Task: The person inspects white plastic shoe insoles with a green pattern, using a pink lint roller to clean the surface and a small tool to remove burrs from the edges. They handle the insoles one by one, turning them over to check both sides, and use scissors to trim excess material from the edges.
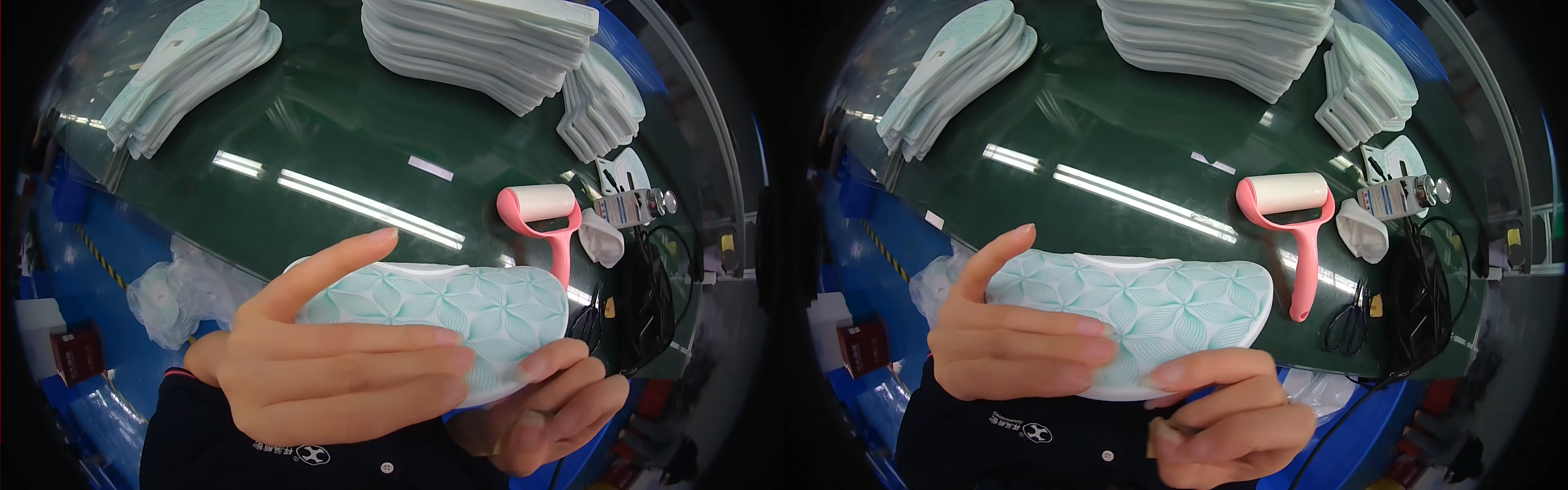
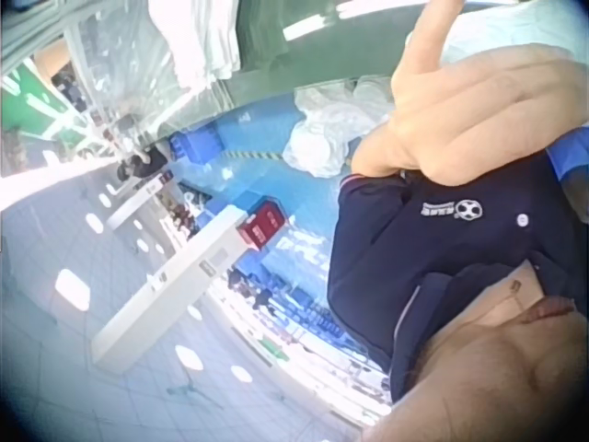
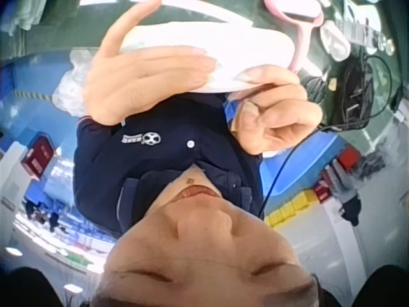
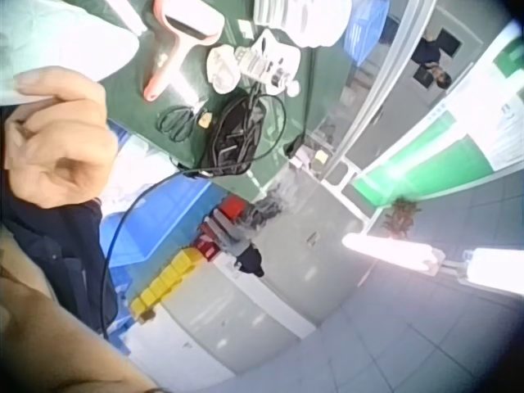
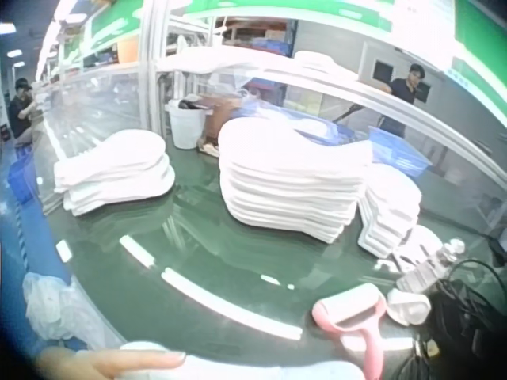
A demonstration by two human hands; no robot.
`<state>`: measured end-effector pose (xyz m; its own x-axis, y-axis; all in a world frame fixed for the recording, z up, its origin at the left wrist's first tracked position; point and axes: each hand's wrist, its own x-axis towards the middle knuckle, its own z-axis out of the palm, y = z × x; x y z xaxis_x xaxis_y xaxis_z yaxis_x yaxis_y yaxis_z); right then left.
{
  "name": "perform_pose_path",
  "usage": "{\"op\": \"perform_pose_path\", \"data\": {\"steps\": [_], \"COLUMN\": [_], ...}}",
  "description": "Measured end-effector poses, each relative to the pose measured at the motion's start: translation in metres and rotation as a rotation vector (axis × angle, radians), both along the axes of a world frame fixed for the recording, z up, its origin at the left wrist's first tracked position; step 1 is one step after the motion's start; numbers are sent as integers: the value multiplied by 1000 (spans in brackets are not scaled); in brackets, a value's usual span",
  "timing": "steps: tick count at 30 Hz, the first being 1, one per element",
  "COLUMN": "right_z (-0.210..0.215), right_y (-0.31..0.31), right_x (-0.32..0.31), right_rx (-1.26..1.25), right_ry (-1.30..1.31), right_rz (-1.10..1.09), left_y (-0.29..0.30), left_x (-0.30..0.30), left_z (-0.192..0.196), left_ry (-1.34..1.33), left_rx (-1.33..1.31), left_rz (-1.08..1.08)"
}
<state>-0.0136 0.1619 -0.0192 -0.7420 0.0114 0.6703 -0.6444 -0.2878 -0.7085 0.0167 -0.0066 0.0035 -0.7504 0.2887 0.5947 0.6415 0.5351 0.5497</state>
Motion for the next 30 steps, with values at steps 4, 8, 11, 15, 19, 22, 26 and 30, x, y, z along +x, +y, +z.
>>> {"op": "perform_pose_path", "data": {"steps": [4, 8, 11, 15, 19, 22, 26, 30], "right_z": [-9, -2, 2, -3, 3, 3, 2, 4], "right_y": [13, 18, 20, 14, 14, 16, 17, 16], "right_x": [-12, -8, -2, 7, -2, -4, -9, -7], "right_rx": [146, 362, 411, 204, 370, 291, -31, -309], "right_ry": [264, 265, 260, 27, 238, 101, -111, -236], "right_rz": [170, 153, 67, -31, 48, 97, 49, 169], "left_y": [7, 7, 9, 5, 7, 3, -9, -19], "left_x": [1, 4, 2, 1, -1, 1, -1, -17], "left_z": [8, 6, 10, 4, 10, 7, -3, -17], "left_ry": [-86, -94, -109, -85, -135, -142, 45, 84], "left_rx": [14, 0, -4, 32, 19, 18, 39, 194], "left_rz": [19, 41, 7, -6, -49, -45, -133, -186]}}
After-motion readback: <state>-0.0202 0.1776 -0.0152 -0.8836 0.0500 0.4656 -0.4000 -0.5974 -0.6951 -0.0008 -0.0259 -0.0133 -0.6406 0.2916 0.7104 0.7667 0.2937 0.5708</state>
